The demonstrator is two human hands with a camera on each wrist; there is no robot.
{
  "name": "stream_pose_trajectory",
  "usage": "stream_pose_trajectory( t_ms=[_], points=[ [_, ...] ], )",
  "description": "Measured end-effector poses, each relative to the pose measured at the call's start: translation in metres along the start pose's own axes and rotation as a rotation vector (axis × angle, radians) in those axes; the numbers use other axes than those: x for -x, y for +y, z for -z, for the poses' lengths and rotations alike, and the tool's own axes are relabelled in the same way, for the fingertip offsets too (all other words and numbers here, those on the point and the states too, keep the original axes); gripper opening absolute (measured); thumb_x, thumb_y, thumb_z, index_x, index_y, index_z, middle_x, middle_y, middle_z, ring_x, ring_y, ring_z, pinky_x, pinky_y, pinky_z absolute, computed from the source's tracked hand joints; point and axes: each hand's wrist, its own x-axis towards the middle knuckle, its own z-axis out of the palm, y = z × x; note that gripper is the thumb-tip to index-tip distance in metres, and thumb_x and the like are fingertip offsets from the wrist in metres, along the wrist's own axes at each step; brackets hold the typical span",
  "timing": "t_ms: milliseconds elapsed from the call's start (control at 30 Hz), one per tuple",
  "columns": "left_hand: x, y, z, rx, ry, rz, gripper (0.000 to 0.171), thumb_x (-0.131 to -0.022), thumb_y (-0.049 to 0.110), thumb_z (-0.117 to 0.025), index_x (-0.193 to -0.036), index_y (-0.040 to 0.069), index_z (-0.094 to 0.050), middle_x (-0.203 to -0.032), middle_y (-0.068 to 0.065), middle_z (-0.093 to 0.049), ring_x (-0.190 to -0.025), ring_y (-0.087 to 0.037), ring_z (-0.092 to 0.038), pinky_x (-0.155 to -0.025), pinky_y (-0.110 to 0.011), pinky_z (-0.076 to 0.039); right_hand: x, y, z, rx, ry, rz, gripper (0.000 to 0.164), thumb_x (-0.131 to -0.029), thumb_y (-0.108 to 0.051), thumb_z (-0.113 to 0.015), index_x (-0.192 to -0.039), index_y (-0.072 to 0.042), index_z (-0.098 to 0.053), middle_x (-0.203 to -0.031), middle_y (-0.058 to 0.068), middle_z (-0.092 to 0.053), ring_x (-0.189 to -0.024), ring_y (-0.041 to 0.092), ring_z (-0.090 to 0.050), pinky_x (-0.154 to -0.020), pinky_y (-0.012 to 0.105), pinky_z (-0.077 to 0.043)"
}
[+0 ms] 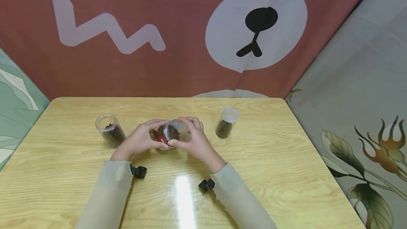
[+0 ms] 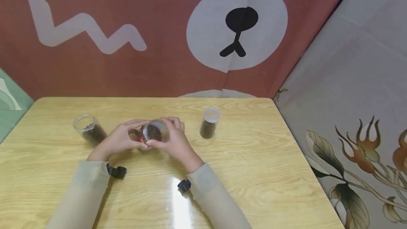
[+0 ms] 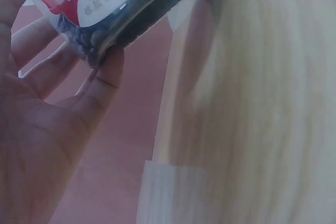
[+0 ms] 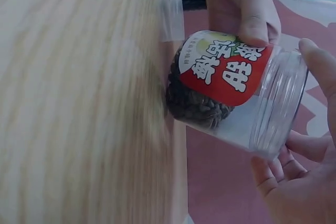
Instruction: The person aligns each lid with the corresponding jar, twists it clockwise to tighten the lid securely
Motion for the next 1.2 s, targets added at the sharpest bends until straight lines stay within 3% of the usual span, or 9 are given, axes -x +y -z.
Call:
stream_pose_trajectory(
  t_ms=[133, 367, 500, 667, 767, 867, 1000, 1200],
  points=[
    [-0.0010, -0.0007, -0.0009, 0.005, 0.004, -0.014, 0.086, -0.061, 0.054, -0.081, -0.137, 0.028, -0.049, -0.136, 0.001, -0.048, -0.111, -0.020, -0.053, -0.086, -0.040, -0.051, -0.0010, 0.0005, 0.0027, -0.020, -0.020, -0.007, 0.084, -0.073, -0.060, -0.069, -0.143, -0.024, -0.039, -0.137, 0.000, -0.033, -0.117, 0.019, -0.035, -0.088, 0.041, -0.046],
    [0.0001, -0.0009, -0.0005, -0.031, 0.011, -0.014, 0.086, -0.060, 0.058, -0.080, -0.136, 0.031, -0.050, -0.136, 0.000, -0.048, -0.122, -0.026, -0.046, -0.096, -0.052, -0.043, -0.0027, 0.0006, 0.0042, -0.033, -0.021, -0.031, 0.084, -0.070, -0.061, -0.071, -0.140, -0.024, -0.043, -0.132, 0.000, -0.037, -0.110, 0.018, -0.041, -0.086, 0.041, -0.047],
    [0.0006, -0.0028, 0.0007, -0.013, 0.009, -0.014, 0.086, -0.061, 0.056, -0.081, -0.136, 0.028, -0.050, -0.136, -0.002, -0.049, -0.116, -0.024, -0.051, -0.091, -0.045, -0.048, -0.0030, -0.0035, 0.0012, -0.015, 0.000, -0.050, 0.085, -0.070, -0.061, -0.071, -0.140, -0.022, -0.044, -0.132, 0.002, -0.038, -0.112, 0.019, -0.039, -0.086, 0.042, -0.047],
    [0.0025, -0.0063, 0.0027, 0.064, 0.002, 0.044, 0.087, -0.061, 0.051, -0.083, -0.137, 0.025, -0.050, -0.137, -0.002, -0.049, -0.110, -0.022, -0.056, -0.083, -0.035, -0.054, -0.0058, -0.0080, -0.0018, 0.053, -0.021, 0.004, 0.085, -0.073, -0.059, -0.069, -0.142, -0.018, -0.041, -0.137, 0.006, -0.034, -0.120, 0.023, -0.030, -0.091, 0.049, -0.044],
    [0.0020, -0.0069, 0.0022, 0.066, -0.003, 0.058, 0.089, -0.059, 0.052, -0.083, -0.137, 0.023, -0.050, -0.138, -0.004, -0.048, -0.114, -0.023, -0.054, -0.085, -0.035, -0.053, -0.0060, -0.0063, -0.0023, 0.095, -0.025, 0.030, 0.085, -0.075, -0.057, -0.070, -0.143, -0.017, -0.039, -0.138, 0.007, -0.033, -0.121, 0.023, -0.027, -0.093, 0.049, -0.043],
    [0.0006, -0.0055, 0.0022, 0.065, -0.015, 0.050, 0.091, -0.059, 0.053, -0.082, -0.138, 0.023, -0.049, -0.139, -0.005, -0.047, -0.107, -0.023, -0.058, -0.082, -0.036, -0.054, -0.0046, -0.0029, -0.0020, 0.108, -0.017, 0.050, 0.084, -0.075, -0.054, -0.071, -0.143, -0.017, -0.039, -0.137, 0.007, -0.034, -0.121, 0.022, -0.027, -0.094, 0.048, -0.043],
    [-0.0001, -0.0017, 0.0053, 0.045, -0.017, 0.035, 0.089, -0.058, 0.054, -0.082, -0.136, 0.027, -0.050, -0.138, -0.003, -0.048, -0.108, -0.021, -0.057, -0.082, -0.039, -0.052, -0.0016, 0.0000, -0.0028, 0.078, 0.003, 0.062, 0.084, -0.075, -0.053, -0.072, -0.143, -0.018, -0.038, -0.136, 0.006, -0.034, -0.120, 0.022, -0.028, -0.092, 0.046, -0.043],
    [-0.0013, 0.0010, 0.0057, 0.042, -0.038, 0.043, 0.090, -0.058, 0.055, -0.082, -0.137, 0.028, -0.050, -0.140, -0.003, -0.046, -0.115, -0.023, -0.052, -0.087, -0.042, -0.050, 0.0005, 0.0003, -0.0001, 0.024, 0.011, 0.005, 0.087, -0.070, -0.060, -0.071, -0.142, -0.022, -0.041, -0.134, 0.002, -0.036, -0.111, 0.018, -0.038, -0.083, 0.038, -0.047]
  ],
)
